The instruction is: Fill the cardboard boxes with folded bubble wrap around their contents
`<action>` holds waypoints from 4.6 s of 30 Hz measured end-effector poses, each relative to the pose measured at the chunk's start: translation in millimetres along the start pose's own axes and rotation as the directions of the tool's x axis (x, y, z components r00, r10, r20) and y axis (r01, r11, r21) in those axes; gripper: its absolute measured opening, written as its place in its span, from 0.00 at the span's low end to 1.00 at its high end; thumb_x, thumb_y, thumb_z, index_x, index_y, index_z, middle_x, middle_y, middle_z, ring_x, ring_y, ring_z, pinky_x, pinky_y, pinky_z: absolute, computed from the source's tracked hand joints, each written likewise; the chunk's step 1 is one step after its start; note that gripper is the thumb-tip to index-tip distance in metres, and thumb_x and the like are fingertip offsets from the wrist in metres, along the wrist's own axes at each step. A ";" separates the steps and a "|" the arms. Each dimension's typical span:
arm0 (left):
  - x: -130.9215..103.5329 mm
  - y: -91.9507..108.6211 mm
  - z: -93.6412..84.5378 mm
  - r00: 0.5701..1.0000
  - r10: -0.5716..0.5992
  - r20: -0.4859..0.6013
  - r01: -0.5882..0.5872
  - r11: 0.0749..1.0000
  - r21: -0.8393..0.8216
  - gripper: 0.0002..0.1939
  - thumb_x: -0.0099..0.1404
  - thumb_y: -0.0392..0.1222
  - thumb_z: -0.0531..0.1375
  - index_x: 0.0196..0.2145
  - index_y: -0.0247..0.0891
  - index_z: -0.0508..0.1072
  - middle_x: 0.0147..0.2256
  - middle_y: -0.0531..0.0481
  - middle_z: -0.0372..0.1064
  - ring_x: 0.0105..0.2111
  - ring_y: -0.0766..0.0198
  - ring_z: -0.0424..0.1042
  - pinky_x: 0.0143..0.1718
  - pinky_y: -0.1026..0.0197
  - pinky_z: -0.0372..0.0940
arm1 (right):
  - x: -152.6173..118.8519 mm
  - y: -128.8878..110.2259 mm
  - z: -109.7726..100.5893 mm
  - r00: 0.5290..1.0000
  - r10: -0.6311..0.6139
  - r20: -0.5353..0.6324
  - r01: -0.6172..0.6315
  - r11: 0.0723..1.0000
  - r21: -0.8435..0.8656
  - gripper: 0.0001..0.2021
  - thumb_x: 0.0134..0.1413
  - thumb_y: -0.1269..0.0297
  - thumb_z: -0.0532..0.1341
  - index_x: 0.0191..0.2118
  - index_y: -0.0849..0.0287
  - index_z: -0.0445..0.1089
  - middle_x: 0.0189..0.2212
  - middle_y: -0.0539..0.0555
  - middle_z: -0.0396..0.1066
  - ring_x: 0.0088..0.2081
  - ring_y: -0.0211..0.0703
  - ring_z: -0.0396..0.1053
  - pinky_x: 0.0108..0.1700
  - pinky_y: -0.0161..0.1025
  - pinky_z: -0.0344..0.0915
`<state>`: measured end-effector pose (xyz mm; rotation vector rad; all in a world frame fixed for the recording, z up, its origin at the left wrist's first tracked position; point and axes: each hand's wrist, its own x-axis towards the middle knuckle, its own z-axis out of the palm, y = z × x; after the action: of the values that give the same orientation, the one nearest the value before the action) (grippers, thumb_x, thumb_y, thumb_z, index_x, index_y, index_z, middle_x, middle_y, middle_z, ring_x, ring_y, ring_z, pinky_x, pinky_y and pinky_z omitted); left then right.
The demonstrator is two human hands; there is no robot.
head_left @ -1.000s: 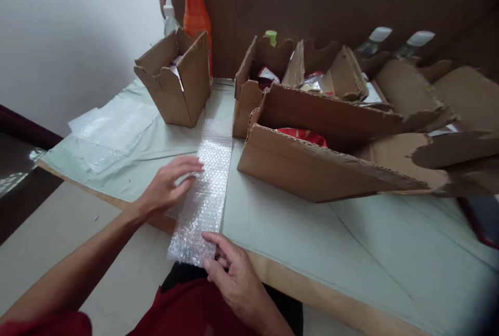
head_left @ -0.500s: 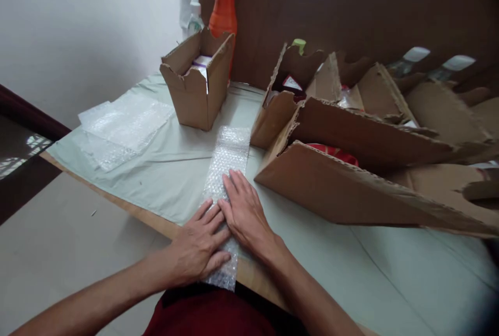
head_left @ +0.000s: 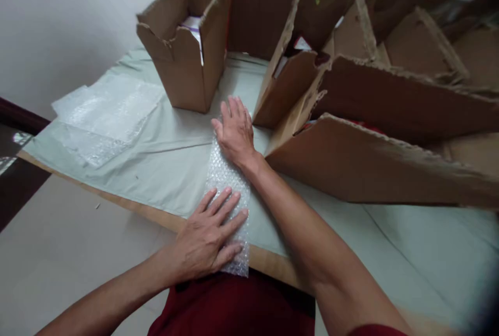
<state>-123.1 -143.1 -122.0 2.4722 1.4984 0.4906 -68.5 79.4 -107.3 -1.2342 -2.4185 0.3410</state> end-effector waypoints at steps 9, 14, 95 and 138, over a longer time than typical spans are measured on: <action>-77.7 -4.9 -32.1 0.993 -0.043 -0.109 0.029 0.992 -0.119 0.39 0.65 0.27 0.59 0.71 0.42 0.58 0.73 0.40 0.50 0.73 0.40 0.49 0.70 0.33 0.53 | -240.7 35.0 -106.1 0.894 -0.343 0.290 0.310 0.938 0.156 0.26 0.64 0.70 0.57 0.66 0.59 0.62 0.68 0.62 0.62 0.70 0.54 0.57 0.64 0.57 0.65; -79.7 -2.3 -14.2 0.999 0.003 -0.053 0.000 0.998 0.064 0.39 0.67 0.29 0.62 0.72 0.42 0.56 0.74 0.38 0.48 0.75 0.44 0.45 0.72 0.34 0.49 | -270.4 23.6 -84.7 0.887 -0.344 0.308 0.340 0.938 0.069 0.30 0.61 0.70 0.62 0.68 0.60 0.61 0.71 0.66 0.58 0.71 0.61 0.55 0.65 0.60 0.62; -23.4 14.4 -14.2 0.918 -0.193 -0.347 0.105 0.961 -0.255 0.13 0.67 0.33 0.65 0.49 0.38 0.74 0.40 0.44 0.78 0.47 0.50 0.76 0.51 0.46 0.68 | -235.7 10.4 -75.7 0.988 -0.156 -0.008 0.153 0.954 0.256 0.11 0.73 0.63 0.57 0.52 0.60 0.72 0.42 0.57 0.79 0.46 0.48 0.74 0.50 0.46 0.65; -1.1 61.9 -6.3 0.689 -0.700 0.187 0.167 -0.098 -0.981 0.38 0.65 0.45 0.69 0.68 0.45 0.61 0.54 0.42 0.76 0.50 0.57 0.78 0.52 0.56 0.73 | -276.1 12.5 -88.7 0.995 0.074 -0.069 -0.018 0.800 0.600 0.30 0.68 0.68 0.57 0.72 0.54 0.54 0.70 0.62 0.57 0.70 0.54 0.58 0.67 0.58 0.64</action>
<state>-75.4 -172.7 -95.0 0.6158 1.2204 1.3494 127.0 -135.2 -99.7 -0.9809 -1.9596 0.9621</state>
